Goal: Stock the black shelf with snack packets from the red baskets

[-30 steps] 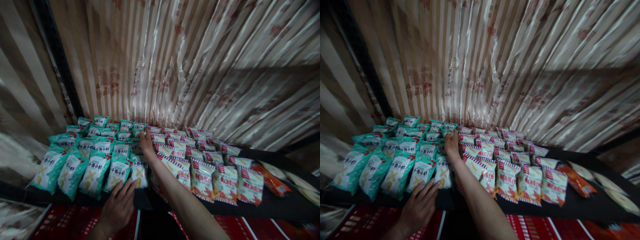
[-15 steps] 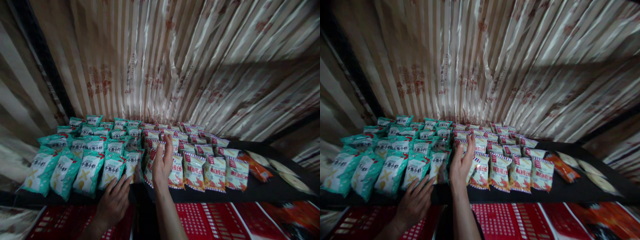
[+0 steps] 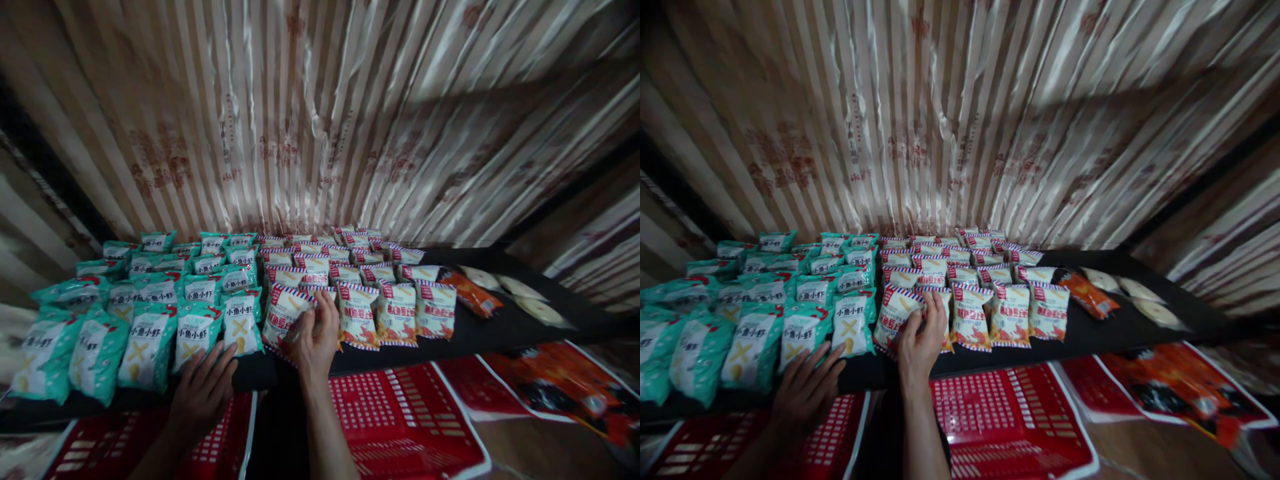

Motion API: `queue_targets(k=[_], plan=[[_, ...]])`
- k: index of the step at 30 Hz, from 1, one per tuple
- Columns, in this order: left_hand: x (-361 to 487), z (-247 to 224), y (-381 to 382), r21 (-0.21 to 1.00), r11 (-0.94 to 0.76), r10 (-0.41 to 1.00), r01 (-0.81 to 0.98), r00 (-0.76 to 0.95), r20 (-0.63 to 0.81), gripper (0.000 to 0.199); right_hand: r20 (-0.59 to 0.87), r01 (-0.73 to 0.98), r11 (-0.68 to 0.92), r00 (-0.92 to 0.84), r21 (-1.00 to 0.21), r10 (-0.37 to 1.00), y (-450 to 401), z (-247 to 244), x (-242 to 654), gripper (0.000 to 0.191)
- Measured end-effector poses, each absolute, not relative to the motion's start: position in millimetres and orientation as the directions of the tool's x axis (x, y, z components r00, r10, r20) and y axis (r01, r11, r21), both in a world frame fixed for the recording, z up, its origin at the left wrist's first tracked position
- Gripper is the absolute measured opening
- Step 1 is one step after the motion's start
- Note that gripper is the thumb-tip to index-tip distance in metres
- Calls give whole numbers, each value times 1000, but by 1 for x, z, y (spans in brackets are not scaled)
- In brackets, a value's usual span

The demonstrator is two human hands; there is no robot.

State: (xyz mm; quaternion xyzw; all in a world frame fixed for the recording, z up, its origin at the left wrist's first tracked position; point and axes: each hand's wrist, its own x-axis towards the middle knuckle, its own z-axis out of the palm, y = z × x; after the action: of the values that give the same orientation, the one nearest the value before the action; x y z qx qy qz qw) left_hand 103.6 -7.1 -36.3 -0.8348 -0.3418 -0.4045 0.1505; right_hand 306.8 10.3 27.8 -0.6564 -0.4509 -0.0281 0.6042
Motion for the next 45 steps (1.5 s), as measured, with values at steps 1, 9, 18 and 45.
queue_targets(k=[1, 9, 18, 45], plan=[[104, -35, -8, 32, -726, 448, 687, 436, 781, 26, 575, 625, 130, 590, -770, 567, 10, 25, 307, 32], [118, -27, -21, 120, -735, 490, 668, 399, 775, 28, 496, 628, 85, 516, -774, 698, 8, 15, 298, 38], [161, -12, -2, 25, -801, 417, 599, 528, 740, 34, 390, 539, 104, 450, -836, 803, 11, 11, 293, 54], [183, -14, 18, -3, -764, 459, 645, 546, 701, 33, 352, 665, -42, 447, -745, 822, 61, 74, 325, 42]])
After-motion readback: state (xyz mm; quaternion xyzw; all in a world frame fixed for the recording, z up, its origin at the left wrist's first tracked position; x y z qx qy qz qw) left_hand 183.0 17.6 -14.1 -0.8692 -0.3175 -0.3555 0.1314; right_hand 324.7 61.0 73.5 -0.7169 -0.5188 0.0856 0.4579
